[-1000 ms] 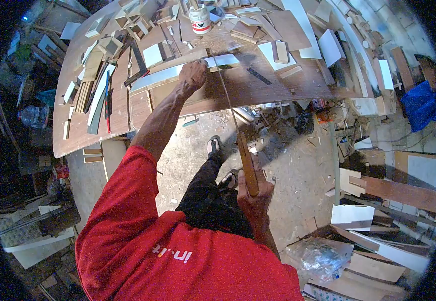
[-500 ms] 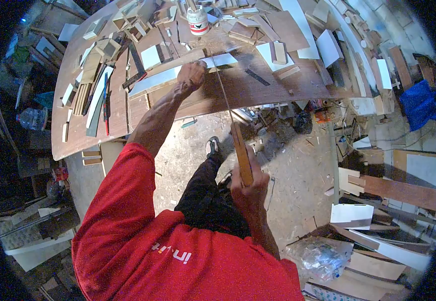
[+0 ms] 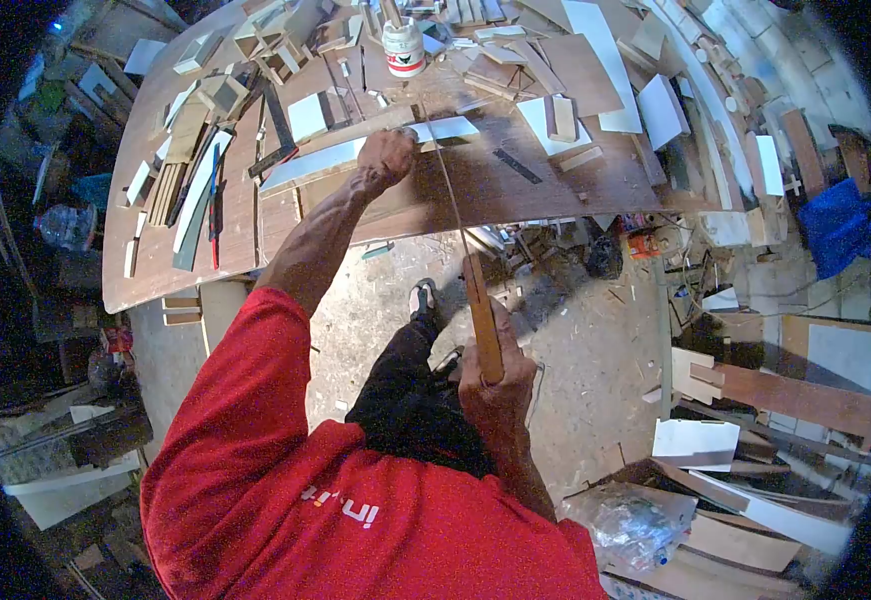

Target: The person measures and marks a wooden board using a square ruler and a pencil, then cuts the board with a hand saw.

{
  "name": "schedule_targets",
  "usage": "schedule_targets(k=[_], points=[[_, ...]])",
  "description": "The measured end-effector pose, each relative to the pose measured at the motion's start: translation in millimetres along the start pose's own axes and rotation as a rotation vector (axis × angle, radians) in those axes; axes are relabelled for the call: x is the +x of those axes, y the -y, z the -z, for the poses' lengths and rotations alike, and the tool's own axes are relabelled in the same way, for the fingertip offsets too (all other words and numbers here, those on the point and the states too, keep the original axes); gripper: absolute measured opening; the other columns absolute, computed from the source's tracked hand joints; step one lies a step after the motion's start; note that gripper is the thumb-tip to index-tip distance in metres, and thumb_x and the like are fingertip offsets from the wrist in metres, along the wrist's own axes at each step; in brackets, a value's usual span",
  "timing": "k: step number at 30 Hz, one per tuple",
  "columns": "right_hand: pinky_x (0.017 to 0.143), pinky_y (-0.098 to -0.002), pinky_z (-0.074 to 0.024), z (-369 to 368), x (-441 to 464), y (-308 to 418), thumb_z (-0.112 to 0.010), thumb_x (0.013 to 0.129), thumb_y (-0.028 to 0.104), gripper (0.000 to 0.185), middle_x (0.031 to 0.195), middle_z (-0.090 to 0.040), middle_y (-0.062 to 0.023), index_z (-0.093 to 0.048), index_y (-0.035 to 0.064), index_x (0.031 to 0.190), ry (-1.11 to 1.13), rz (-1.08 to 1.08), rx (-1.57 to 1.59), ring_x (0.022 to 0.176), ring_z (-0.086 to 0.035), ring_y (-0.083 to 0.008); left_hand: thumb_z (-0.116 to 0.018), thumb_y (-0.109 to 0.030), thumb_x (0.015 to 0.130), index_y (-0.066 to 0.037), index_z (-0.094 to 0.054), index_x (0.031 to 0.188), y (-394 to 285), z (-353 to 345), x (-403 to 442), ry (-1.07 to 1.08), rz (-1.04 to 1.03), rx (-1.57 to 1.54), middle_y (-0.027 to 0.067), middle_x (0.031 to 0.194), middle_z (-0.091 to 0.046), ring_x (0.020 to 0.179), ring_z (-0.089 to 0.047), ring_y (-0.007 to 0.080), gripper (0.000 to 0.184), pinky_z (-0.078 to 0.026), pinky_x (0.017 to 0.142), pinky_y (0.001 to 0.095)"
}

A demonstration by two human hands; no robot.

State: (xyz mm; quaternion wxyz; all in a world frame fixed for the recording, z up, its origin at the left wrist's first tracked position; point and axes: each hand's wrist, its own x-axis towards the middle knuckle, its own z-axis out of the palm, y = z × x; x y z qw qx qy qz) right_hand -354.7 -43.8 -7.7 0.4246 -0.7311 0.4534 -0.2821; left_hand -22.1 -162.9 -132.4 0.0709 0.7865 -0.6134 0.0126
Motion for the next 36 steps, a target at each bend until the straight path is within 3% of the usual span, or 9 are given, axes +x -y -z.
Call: schedule_targets(k=[9, 13, 14, 19, 21, 25, 29, 30, 36], points=[[0.072, -0.0356, -0.0518, -8, 9, -10, -0.055, 0.084, 0.005, 0.044, 0.091, -0.066, -0.0221, -0.052, -0.0041, 0.127, 0.0, 0.022, -0.009, 0.077, -0.066, -0.0261, -0.052, -0.016, 0.083, -0.004, -0.061, 0.091, 10, -12, 2, -0.081, -0.049, -0.007, 0.0223, 0.081, -0.066, 0.076, -0.066, 0.0396, 0.017, -0.054, 0.067, 0.0483], [0.075, -0.0354, -0.0518, -26, 37, -8, -0.055, 0.084, 0.004, 0.045, 0.099, -0.066, -0.0212, -0.051, -0.0031, 0.128, 0.055, -0.045, 0.063, 0.085, -0.067, -0.0259, -0.052, -0.017, 0.083, -0.004, -0.063, 0.091, 4, 4, 1, 0.031, -0.029, -0.015, 0.022, 0.083, -0.066, 0.077, -0.065, 0.0397, 0.019, -0.054, 0.068, 0.0484], [0.053, -0.0379, -0.0481, -29, 41, -16, -0.055, 0.084, 0.007, 0.045, 0.075, -0.062, -0.0227, -0.052, -0.0015, 0.128, 0.066, 0.037, 0.006, 0.06, -0.064, -0.0305, -0.05, -0.02, 0.086, -0.004, -0.068, 0.088, 3, 7, 3, 0.024, -0.03, 0.028, 0.0197, 0.087, -0.068, 0.081, -0.068, 0.0379, 0.024, -0.055, 0.072, 0.0467], [0.054, -0.0379, -0.0482, -16, 12, -11, -0.054, 0.083, 0.007, 0.042, 0.072, -0.062, -0.0209, -0.054, -0.0035, 0.124, -0.075, 0.169, 0.02, 0.057, -0.062, -0.0286, -0.051, -0.02, 0.086, -0.005, -0.069, 0.085, 4, 13, 2, 0.002, -0.031, 0.038, 0.0197, 0.086, -0.069, 0.079, -0.068, 0.0379, 0.024, -0.055, 0.07, 0.0465], [0.072, -0.0352, -0.0507, -18, 30, -2, -0.055, 0.082, 0.005, 0.042, 0.095, -0.065, -0.02, -0.055, -0.0017, 0.123, 0.103, -0.07, 0.029, 0.08, -0.065, -0.0235, -0.051, -0.019, 0.085, -0.005, -0.069, 0.085, 1, 18, 5, 0.001, -0.016, 0.018, 0.0199, 0.086, -0.069, 0.08, -0.068, 0.0381, 0.024, -0.055, 0.071, 0.0467], [0.071, -0.0369, -0.0513, -20, 32, -3, -0.056, 0.083, 0.006, 0.042, 0.091, -0.065, -0.0198, -0.054, -0.0016, 0.124, 0.01, 0.09, 0.061, 0.077, -0.066, -0.0244, -0.052, -0.019, 0.084, -0.005, -0.07, 0.087, 4, 18, 5, 0.052, -0.026, 0.03, 0.0212, 0.087, -0.068, 0.082, -0.067, 0.0391, 0.024, -0.055, 0.072, 0.047], [0.073, -0.0362, -0.0515, -15, 23, -4, -0.055, 0.081, 0.003, 0.043, 0.095, -0.065, -0.022, -0.055, -0.0023, 0.124, 0.022, -0.039, 0.049, 0.081, -0.067, -0.0286, -0.053, -0.019, 0.083, -0.004, -0.07, 0.087, 7, 21, 8, 0.081, -0.034, -0.005, 0.0219, 0.088, -0.068, 0.083, -0.067, 0.0392, 0.023, -0.055, 0.073, 0.0467], [0.057, -0.038, -0.0494, -25, 36, -17, -0.056, 0.082, 0.008, 0.042, 0.073, -0.061, -0.022, -0.053, -0.0031, 0.122, 0.018, 0.077, -0.036, 0.061, -0.064, -0.0329, -0.053, -0.019, 0.083, -0.004, -0.07, 0.087, 9, 20, 13, 0.074, -0.041, -0.002, 0.0219, 0.088, -0.068, 0.083, -0.067, 0.0392, 0.023, -0.055, 0.073, 0.0467], [0.054, -0.0389, -0.048, -21, 29, -7, -0.056, 0.082, 0.008, 0.038, 0.064, -0.057, -0.0202, -0.056, -0.0016, 0.119, -0.049, 0.143, -0.003, 0.056, -0.062, -0.0315, -0.054, -0.015, 0.079, -0.003, -0.07, 0.083, 11, 26, 16, 0.168, -0.024, 0.045, 0.0217, 0.086, -0.068, 0.083, -0.067, 0.0391, 0.021, -0.055, 0.074, 0.0464]])
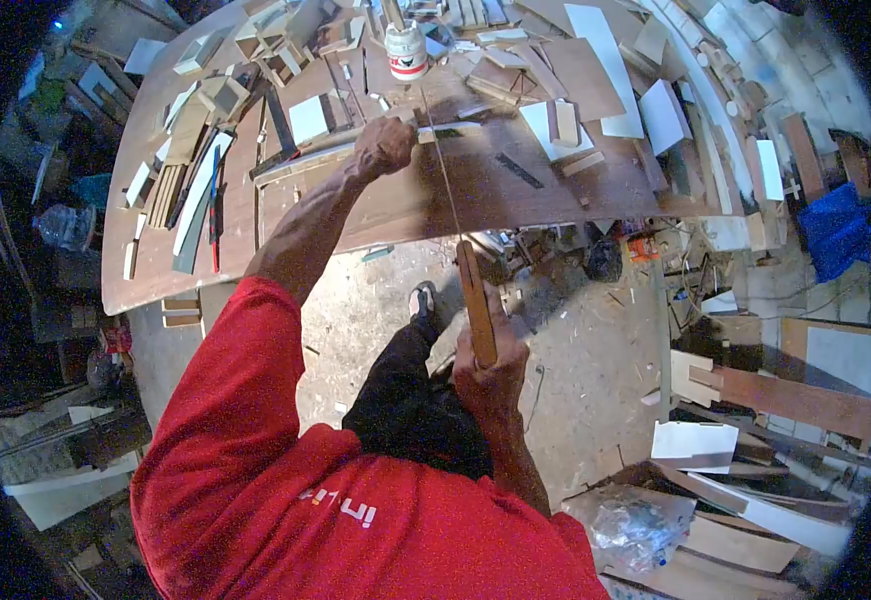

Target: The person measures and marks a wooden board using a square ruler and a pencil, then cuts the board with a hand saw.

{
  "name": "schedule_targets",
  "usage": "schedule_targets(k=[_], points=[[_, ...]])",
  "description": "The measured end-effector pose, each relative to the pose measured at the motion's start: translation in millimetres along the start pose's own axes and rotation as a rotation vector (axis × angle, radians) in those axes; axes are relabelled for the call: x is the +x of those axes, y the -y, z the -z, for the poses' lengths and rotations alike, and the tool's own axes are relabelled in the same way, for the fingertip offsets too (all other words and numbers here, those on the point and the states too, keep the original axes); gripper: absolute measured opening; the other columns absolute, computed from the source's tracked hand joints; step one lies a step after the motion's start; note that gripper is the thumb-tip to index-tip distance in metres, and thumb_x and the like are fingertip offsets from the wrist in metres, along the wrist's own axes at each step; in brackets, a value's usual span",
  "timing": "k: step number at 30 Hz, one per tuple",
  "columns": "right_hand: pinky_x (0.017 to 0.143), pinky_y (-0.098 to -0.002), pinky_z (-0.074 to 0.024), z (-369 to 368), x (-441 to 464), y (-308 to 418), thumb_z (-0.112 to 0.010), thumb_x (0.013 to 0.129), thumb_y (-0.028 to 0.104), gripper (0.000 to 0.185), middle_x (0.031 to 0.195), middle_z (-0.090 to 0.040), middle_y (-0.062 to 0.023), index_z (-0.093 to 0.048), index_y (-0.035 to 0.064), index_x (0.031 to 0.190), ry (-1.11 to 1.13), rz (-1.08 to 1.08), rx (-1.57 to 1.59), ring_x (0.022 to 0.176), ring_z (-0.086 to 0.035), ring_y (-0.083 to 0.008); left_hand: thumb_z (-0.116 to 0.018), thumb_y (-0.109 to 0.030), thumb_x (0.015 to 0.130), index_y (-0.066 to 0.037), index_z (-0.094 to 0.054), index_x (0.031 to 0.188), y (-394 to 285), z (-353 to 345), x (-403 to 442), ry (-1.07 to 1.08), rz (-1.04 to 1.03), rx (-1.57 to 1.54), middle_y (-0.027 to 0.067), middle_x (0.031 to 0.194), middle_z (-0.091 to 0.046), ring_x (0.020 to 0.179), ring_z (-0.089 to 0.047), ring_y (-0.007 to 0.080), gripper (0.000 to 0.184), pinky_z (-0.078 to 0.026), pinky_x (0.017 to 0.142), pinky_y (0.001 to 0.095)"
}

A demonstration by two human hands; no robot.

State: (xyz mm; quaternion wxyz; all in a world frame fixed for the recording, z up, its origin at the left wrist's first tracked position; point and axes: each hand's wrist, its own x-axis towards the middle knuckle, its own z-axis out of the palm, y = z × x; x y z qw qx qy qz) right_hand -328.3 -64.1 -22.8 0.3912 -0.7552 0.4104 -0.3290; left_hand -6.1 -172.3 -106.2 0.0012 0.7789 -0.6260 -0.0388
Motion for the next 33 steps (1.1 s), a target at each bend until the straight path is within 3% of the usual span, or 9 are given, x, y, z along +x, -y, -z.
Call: schedule_targets(k=[2, 17, 18, 19, 21, 23, 25, 28, 33], points=[[0.054, -0.0388, -0.048, -2, -3, -2, -0.056, 0.082, 0.008, 0.039, 0.064, -0.057, -0.0205, -0.056, -0.0011, 0.12, -0.019, -0.005, -0.01, 0.055, -0.062, -0.0315, -0.054, -0.014, 0.078, -0.002, -0.07, 0.08, 1, -4, 0, -0.14, -0.027, -0.055, 0.0226, 0.084, -0.068, 0.082, -0.067, 0.0391, 0.021, -0.054, 0.074, 0.0464], [0.068, -0.0326, -0.05, -18, 30, -11, -0.059, 0.082, 0.005, 0.037, 0.088, -0.067, -0.0157, -0.058, -0.0039, 0.118, 0.063, -0.183, 0.036, 0.075, -0.063, -0.0174, -0.057, -0.012, 0.072, -0.003, -0.071, 0.078, 11, 1, 9, -0.159, -0.016, -0.059, 0.0239, 0.084, -0.067, 0.084, -0.067, 0.0391, 0.018, -0.055, 0.074, 0.0461], [0.068, -0.0306, -0.0504, -22, 23, -23, -0.062, 0.082, 0.005, 0.039, 0.087, -0.068, -0.0148, -0.058, -0.0046, 0.119, -0.052, 0.142, -0.105, 0.076, -0.063, -0.0164, -0.058, -0.014, 0.073, -0.005, -0.069, 0.076, 14, -3, 13, -0.126, -0.034, -0.033, 0.0214, 0.079, -0.067, 0.078, -0.067, 0.037, 0.015, -0.055, 0.071, 0.0451], [0.068, -0.0306, -0.0504, -20, 16, -21, -0.062, 0.082, 0.005, 0.039, 0.087, -0.068, -0.0148, -0.058, -0.0046, 0.119, -0.052, 0.145, -0.102, 0.076, -0.063, -0.0164, -0.059, -0.016, 0.073, -0.007, -0.068, 0.073, 19, -4, 19, -0.098, -0.052, -0.009, 0.0189, 0.075, -0.066, 0.072, -0.067, 0.035, 0.014, -0.054, 0.068, 0.0441], [0.069, -0.0304, -0.0512, -8, -11, -13, -0.062, 0.083, 0.006, 0.038, 0.088, -0.068, -0.0149, -0.058, -0.006, 0.12, -0.102, -0.161, 0.177, 0.077, -0.064, -0.0178, -0.058, -0.017, 0.074, -0.007, -0.068, 0.072, 20, -8, 17, -0.069, -0.091, 0.003, 0.0183, 0.075, -0.066, 0.072, -0.066, 0.0349, 0.013, -0.054, 0.067, 0.044], [0.071, -0.0307, -0.0518, 2, -11, -7, -0.061, 0.084, 0.007, 0.039, 0.091, -0.068, -0.015, -0.058, -0.0071, 0.12, -0.093, -0.201, 0.136, 0.079, -0.065, -0.0193, -0.058, -0.016, 0.073, -0.008, -0.067, 0.071, 14, 4, 14, -0.088, -0.054, -0.028, 0.0187, 0.074, -0.066, 0.072, -0.066, 0.0354, 0.013, -0.054, 0.065, 0.0441], [0.055, -0.0312, -0.0508, 3, -8, -12, -0.061, 0.083, 0.002, 0.044, 0.083, -0.069, -0.0159, -0.055, -0.0024, 0.126, -0.134, 0.025, 0.058, 0.062, -0.066, -0.0174, -0.058, -0.015, 0.073, -0.006, -0.066, 0.069, 17, -3, 15, -0.153, -0.063, -0.042, 0.0191, 0.073, -0.066, 0.072, -0.066, 0.0362, 0.012, -0.053, 0.065, 0.0448], [0.05, -0.0301, -0.0484, -1, -7, -20, -0.06, 0.084, 0.002, 0.045, 0.072, -0.067, -0.0113, -0.055, -0.0013, 0.128, -0.135, 0.083, 0.116, 0.055, -0.062, -0.015, -0.058, -0.016, 0.073, -0.005, -0.065, 0.071, 17, -3, 14, -0.182, -0.11, -0.029, 0.02, 0.072, -0.065, 0.07, -0.066, 0.0367, 0.013, -0.052, 0.064, 0.0462], [0.047, -0.028, -0.0452, 0, -14, -14, -0.06, 0.084, 0.003, 0.046, 0.063, -0.061, -0.0062, -0.054, -0.0007, 0.13, -0.05, -0.099, 0.091, 0.051, -0.057, -0.0106, -0.057, -0.014, 0.075, -0.002, -0.07, 0.079, 15, 5, 16, -0.019, -0.01, -0.078, 0.0229, 0.081, -0.067, 0.08, -0.067, 0.0392, 0.018, -0.054, 0.073, 0.046]])
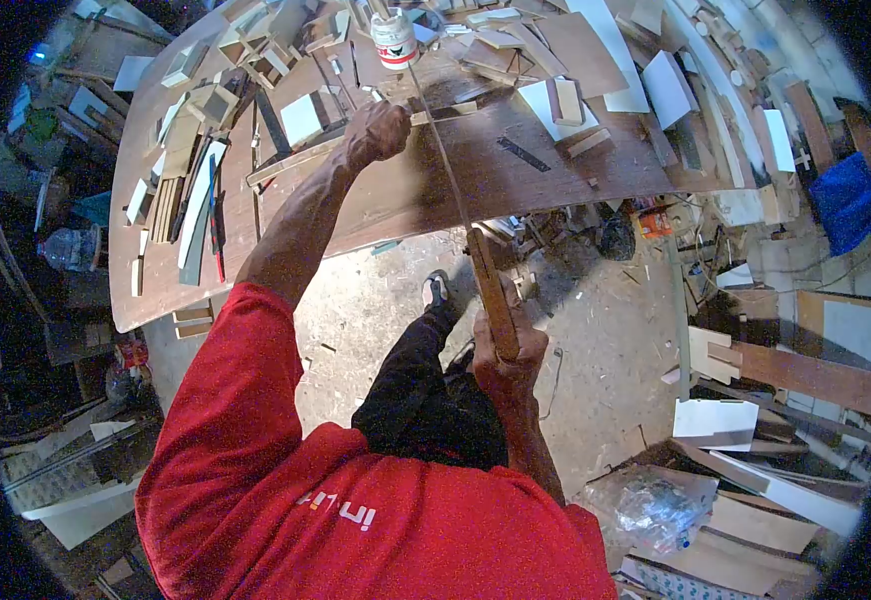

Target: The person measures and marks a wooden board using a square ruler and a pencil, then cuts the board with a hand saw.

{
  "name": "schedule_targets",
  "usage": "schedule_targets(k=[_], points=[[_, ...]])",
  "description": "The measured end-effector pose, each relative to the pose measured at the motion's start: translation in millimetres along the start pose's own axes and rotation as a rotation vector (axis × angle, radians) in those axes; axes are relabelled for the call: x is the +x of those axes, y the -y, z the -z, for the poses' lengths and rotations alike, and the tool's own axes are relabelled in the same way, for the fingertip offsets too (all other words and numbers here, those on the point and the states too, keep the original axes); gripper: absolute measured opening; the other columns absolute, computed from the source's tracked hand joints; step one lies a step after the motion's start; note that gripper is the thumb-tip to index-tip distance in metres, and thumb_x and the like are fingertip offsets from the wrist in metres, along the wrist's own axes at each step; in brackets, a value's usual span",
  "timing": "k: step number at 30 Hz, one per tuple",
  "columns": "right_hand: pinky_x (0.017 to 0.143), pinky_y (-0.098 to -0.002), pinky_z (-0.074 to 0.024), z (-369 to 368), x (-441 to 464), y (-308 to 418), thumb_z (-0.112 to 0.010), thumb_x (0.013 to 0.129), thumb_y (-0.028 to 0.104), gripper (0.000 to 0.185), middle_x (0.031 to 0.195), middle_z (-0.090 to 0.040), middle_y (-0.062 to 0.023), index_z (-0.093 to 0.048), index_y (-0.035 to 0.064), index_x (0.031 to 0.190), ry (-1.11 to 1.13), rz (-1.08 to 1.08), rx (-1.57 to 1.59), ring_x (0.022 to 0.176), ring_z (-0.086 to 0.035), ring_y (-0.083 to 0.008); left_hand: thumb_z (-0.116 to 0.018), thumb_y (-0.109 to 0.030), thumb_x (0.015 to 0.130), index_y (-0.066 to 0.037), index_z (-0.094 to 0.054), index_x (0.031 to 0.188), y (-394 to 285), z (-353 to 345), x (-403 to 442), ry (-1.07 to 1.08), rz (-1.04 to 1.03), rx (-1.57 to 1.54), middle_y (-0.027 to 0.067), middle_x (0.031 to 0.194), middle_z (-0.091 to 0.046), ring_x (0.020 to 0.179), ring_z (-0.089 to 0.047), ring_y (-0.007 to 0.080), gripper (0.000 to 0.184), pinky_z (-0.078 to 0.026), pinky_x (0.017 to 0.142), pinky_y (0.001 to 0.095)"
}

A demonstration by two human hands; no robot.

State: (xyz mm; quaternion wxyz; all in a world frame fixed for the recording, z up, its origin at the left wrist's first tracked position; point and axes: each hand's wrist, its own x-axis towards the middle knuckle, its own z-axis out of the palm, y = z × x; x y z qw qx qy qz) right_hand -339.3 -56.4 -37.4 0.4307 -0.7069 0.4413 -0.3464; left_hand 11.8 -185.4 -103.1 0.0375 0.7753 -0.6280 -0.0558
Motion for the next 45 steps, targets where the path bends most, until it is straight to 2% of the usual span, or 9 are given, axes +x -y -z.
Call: schedule_targets(k=[14, 16, 19, 22, 25, 37, 39, 40, 45], points=[[0.044, -0.0328, -0.0443, -1, 4, 2, -0.059, 0.082, 0.003, 0.036, 0.058, -0.057, -0.0113, -0.059, -0.0008, 0.118, 0.004, 0.124, -0.115, 0.043, -0.055, -0.0158, -0.058, -0.016, 0.073, -0.003, -0.068, 0.075, 6, -2, 1, -0.026, -0.054, 0.017, 0.0213, 0.075, -0.066, 0.074, -0.066, 0.0384, 0.017, -0.053, 0.067, 0.0461], [0.063, -0.0325, -0.0507, -9, 21, 13, -0.059, 0.083, 0.004, 0.043, 0.082, -0.067, -0.0178, -0.057, -0.0027, 0.125, 0.058, -0.048, -0.124, 0.069, -0.066, -0.0206, -0.058, -0.02, 0.075, -0.005, -0.066, 0.073, 6, -12, -1, -0.041, -0.089, 0.033, 0.0198, 0.071, -0.065, 0.07, -0.065, 0.0382, 0.017, -0.053, 0.064, 0.0467], [0.063, -0.0328, -0.0506, -32, 41, -3, -0.059, 0.083, 0.005, 0.041, 0.083, -0.066, -0.0197, -0.058, -0.0019, 0.124, 0.042, -0.019, -0.057, 0.07, -0.066, -0.0222, -0.059, -0.019, 0.076, -0.005, -0.067, 0.074, 8, -7, 2, -0.116, -0.105, 0.063, 0.0194, 0.074, -0.066, 0.072, -0.066, 0.0376, 0.016, -0.054, 0.066, 0.0453], [0.063, -0.0329, -0.0508, -29, 41, -17, -0.06, 0.084, 0.006, 0.042, 0.084, -0.067, -0.0194, -0.057, -0.002, 0.124, 0.177, -0.144, -0.172, 0.07, -0.066, -0.0234, -0.058, -0.013, 0.072, -0.003, -0.07, 0.078, 2, 0, 2, 0.047, -0.051, 0.054, 0.0222, 0.08, -0.067, 0.08, -0.068, 0.0376, 0.017, -0.055, 0.073, 0.0441], [0.062, -0.0329, -0.0511, -30, 23, -3, -0.06, 0.084, 0.006, 0.041, 0.083, -0.067, -0.0186, -0.057, -0.0027, 0.124, -0.012, 0.001, -0.017, 0.07, -0.066, -0.0222, -0.061, -0.018, 0.075, -0.006, -0.068, 0.076, 8, 7, 7, -0.022, -0.046, 0.027, 0.0187, 0.079, -0.067, 0.075, -0.067, 0.036, 0.014, -0.055, 0.068, 0.0445], [0.074, -0.0321, -0.0517, -31, 37, -14, -0.058, 0.084, 0.004, 0.042, 0.102, -0.068, -0.0216, -0.056, -0.0058, 0.125, 0.109, -0.087, -0.092, 0.084, -0.067, -0.0227, -0.06, -0.019, 0.073, -0.003, -0.067, 0.071, 19, 2, 21, 0.007, -0.1, 0.007, 0.0209, 0.072, -0.065, 0.067, -0.065, 0.0381, 0.017, -0.053, 0.062, 0.0457], [0.055, -0.0336, -0.0508, -20, 11, -19, -0.061, 0.083, 0.005, 0.033, 0.092, -0.069, -0.0177, -0.059, -0.0031, 0.116, -0.064, 0.201, -0.161, 0.066, -0.068, -0.0234, -0.06, -0.018, 0.073, -0.002, -0.067, 0.071, 21, 4, 25, 0.011, -0.071, 0.003, 0.0209, 0.071, -0.065, 0.066, -0.065, 0.0379, 0.017, -0.053, 0.062, 0.0455], [0.055, -0.0336, -0.0508, -11, 2, -21, -0.061, 0.083, 0.005, 0.033, 0.092, -0.069, -0.0177, -0.059, -0.0031, 0.116, -0.066, 0.196, -0.164, 0.066, -0.068, -0.0234, -0.061, -0.019, 0.073, -0.002, -0.067, 0.073, 21, 7, 26, 0.052, -0.058, -0.006, 0.0209, 0.072, -0.065, 0.067, -0.065, 0.0377, 0.018, -0.052, 0.062, 0.0455], [0.071, -0.0329, -0.0531, 14, -10, -9, -0.061, 0.084, 0.005, 0.042, 0.1, -0.069, -0.0188, -0.056, -0.0046, 0.124, -0.086, -0.022, -0.034, 0.083, -0.069, -0.0228, -0.063, -0.021, 0.074, -0.003, -0.067, 0.074, 27, 12, 29, 0.077, -0.122, -0.038, 0.0211, 0.073, -0.065, 0.068, -0.064, 0.0374, 0.019, -0.051, 0.062, 0.0455]])
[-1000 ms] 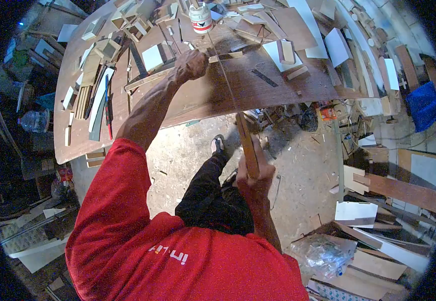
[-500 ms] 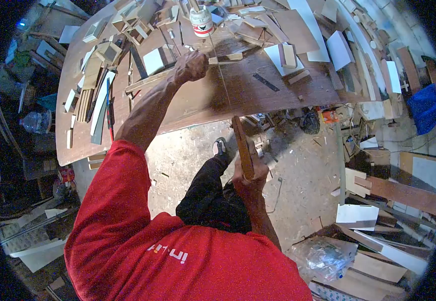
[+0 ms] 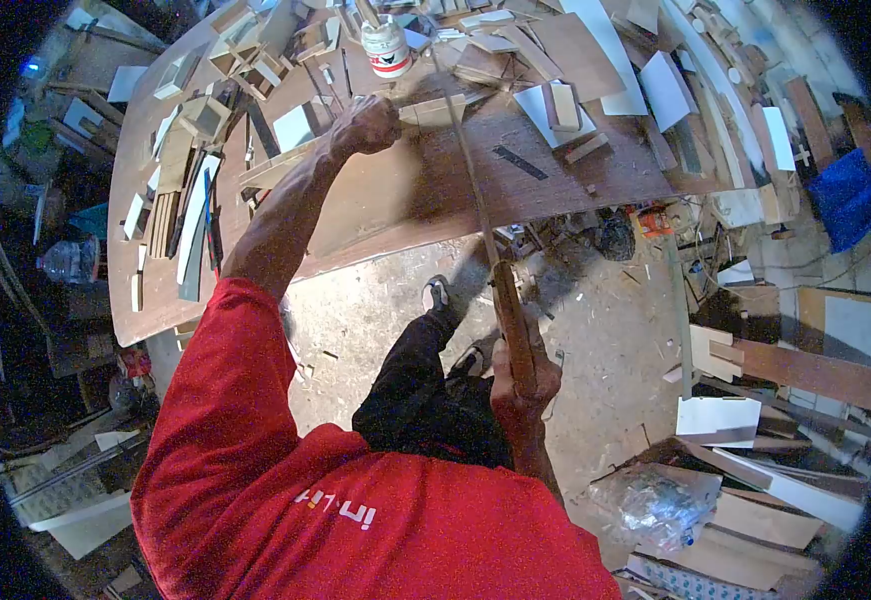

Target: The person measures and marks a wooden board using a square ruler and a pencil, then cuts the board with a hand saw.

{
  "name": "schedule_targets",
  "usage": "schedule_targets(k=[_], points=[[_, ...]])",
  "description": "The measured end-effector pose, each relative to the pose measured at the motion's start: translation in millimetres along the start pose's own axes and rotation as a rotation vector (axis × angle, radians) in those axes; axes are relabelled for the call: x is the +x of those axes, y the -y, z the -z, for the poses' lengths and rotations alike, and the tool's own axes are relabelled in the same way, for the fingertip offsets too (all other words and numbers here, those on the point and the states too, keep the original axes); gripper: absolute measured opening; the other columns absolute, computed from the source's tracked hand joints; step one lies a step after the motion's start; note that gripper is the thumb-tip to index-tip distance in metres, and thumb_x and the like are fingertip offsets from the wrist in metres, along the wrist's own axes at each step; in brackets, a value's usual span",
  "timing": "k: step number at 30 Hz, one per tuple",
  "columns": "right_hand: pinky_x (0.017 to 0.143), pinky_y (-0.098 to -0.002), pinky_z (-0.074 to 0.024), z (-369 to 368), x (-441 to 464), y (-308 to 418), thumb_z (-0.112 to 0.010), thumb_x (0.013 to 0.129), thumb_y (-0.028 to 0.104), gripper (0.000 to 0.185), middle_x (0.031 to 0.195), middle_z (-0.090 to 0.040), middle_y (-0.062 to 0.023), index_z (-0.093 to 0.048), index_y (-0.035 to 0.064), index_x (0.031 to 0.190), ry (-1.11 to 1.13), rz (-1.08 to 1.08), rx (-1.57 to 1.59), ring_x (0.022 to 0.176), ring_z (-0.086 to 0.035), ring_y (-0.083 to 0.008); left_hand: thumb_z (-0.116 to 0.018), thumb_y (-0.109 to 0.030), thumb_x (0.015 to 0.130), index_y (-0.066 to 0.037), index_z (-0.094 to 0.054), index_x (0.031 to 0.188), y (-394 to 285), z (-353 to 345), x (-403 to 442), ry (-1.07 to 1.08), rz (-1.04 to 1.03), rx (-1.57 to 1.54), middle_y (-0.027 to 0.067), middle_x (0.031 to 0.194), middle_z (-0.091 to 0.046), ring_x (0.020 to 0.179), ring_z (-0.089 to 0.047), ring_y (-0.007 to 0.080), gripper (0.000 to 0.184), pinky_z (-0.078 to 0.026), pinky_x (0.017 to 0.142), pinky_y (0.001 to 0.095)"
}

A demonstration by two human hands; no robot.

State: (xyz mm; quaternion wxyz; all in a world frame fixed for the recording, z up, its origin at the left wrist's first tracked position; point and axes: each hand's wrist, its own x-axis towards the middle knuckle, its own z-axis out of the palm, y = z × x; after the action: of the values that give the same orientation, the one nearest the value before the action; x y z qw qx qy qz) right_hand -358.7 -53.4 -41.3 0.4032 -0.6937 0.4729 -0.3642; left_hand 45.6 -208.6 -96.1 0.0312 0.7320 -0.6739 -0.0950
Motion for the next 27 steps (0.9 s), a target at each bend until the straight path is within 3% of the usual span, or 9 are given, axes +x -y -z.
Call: schedule_targets(k=[6, 8, 12, 14, 15, 17, 21, 23, 27], points=[[0.078, -0.0334, -0.0523, -6, 9, 5, -0.061, 0.082, 0.003, 0.047, 0.107, -0.068, -0.019, -0.055, -0.0048, 0.128, 0.135, -0.15, 0.061, 0.092, -0.068, -0.0215, -0.064, -0.026, 0.076, -0.001, -0.067, 0.073, 5, -4, 6, 0.013, 0.018, -0.042, 0.0236, 0.072, -0.063, 0.068, -0.064, 0.0387, 0.025, -0.05, 0.063, 0.0457], [0.053, -0.0312, -0.0508, -13, 11, 0, -0.062, 0.084, 0.006, 0.043, 0.088, -0.07, -0.017, -0.056, -0.0005, 0.127, 0.085, 0.048, -0.005, 0.058, -0.067, -0.022, -0.064, -0.026, 0.076, 0.0, -0.067, 0.073, 1, 1, 3, 0.016, 0.043, -0.057, 0.024, 0.072, -0.063, 0.068, -0.064, 0.0388, 0.026, -0.05, 0.064, 0.046], [0.052, -0.0312, -0.0499, -15, 10, -4, -0.061, 0.084, 0.005, 0.044, 0.088, -0.07, -0.0172, -0.056, 0.001, 0.127, 0.062, 0.105, -0.019, 0.057, -0.066, -0.021, -0.063, -0.029, 0.076, 0.0, -0.067, 0.074, -9, 18, -4, 0.074, 0.089, -0.113, 0.0241, 0.075, -0.065, 0.069, -0.064, 0.039, 0.029, -0.051, 0.065, 0.0467], [0.082, -0.0323, -0.0509, -11, 7, 3, -0.06, 0.082, 0.002, 0.048, 0.113, -0.067, -0.0198, -0.054, -0.0036, 0.129, 0.12, -0.125, 0.065, 0.1, -0.067, -0.0233, -0.062, -0.029, 0.077, 0.0, -0.068, 0.075, -13, 20, -6, 0.058, 0.055, -0.072, 0.0239, 0.075, -0.065, 0.069, -0.064, 0.0392, 0.03, -0.051, 0.064, 0.0466], [0.082, -0.0323, -0.0509, -12, 7, 1, -0.06, 0.082, 0.002, 0.048, 0.113, -0.067, -0.0198, -0.054, -0.0036, 0.129, 0.121, -0.126, 0.066, 0.1, -0.067, -0.0233, -0.062, -0.03, 0.077, -0.001, -0.068, 0.075, -14, 21, -7, 0.044, 0.02, -0.03, 0.0236, 0.074, -0.065, 0.068, -0.064, 0.0393, 0.03, -0.051, 0.064, 0.0466], [0.051, -0.0314, -0.0498, -14, 9, -6, -0.061, 0.084, 0.004, 0.044, 0.086, -0.07, -0.0159, -0.056, 0.0013, 0.128, 0.043, 0.098, -0.039, 0.057, -0.064, -0.0174, -0.062, -0.032, 0.078, -0.001, -0.068, 0.075, -4, 10, -1, 0.042, 0.008, -0.041, 0.0236, 0.074, -0.065, 0.069, -0.064, 0.0396, 0.032, -0.05, 0.063, 0.0465], [0.052, -0.0306, -0.05, -13, 9, -8, -0.061, 0.085, 0.004, 0.043, 0.084, -0.07, -0.0149, -0.056, 0.0007, 0.128, 0.054, 0.082, -0.022, 0.056, -0.063, -0.0153, -0.063, -0.061, 0.078, -0.002, -0.067, 0.069, 18, -15, 13, -0.004, -0.027, -0.012, 0.0202, 0.067, -0.064, 0.065, -0.063, 0.0371, 0.06, -0.048, 0.059, 0.0466], [0.082, -0.0319, -0.0506, -10, 7, -3, -0.06, 0.081, -0.001, 0.048, 0.11, -0.067, -0.0183, -0.054, -0.0045, 0.129, 0.129, -0.061, 0.02, 0.098, -0.066, -0.0206, -0.063, -0.059, 0.079, -0.002, -0.067, 0.069, 15, -7, 8, 0.003, -0.026, -0.037, 0.0205, 0.066, -0.063, 0.064, -0.063, 0.0376, 0.058, -0.048, 0.059, 0.0465], [0.082, -0.0321, -0.0506, -7, 8, 3, -0.06, 0.081, -0.001, 0.048, 0.111, -0.067, -0.0189, -0.054, -0.0043, 0.129, 0.132, -0.141, 0.087, 0.099, -0.066, -0.0218, -0.062, -0.048, 0.081, 0.0, -0.066, 0.07, 14, -6, 9, 0.056, 0.021, -0.006, 0.0233, 0.073, -0.063, 0.068, -0.062, 0.0393, 0.049, -0.048, 0.061, 0.046]])
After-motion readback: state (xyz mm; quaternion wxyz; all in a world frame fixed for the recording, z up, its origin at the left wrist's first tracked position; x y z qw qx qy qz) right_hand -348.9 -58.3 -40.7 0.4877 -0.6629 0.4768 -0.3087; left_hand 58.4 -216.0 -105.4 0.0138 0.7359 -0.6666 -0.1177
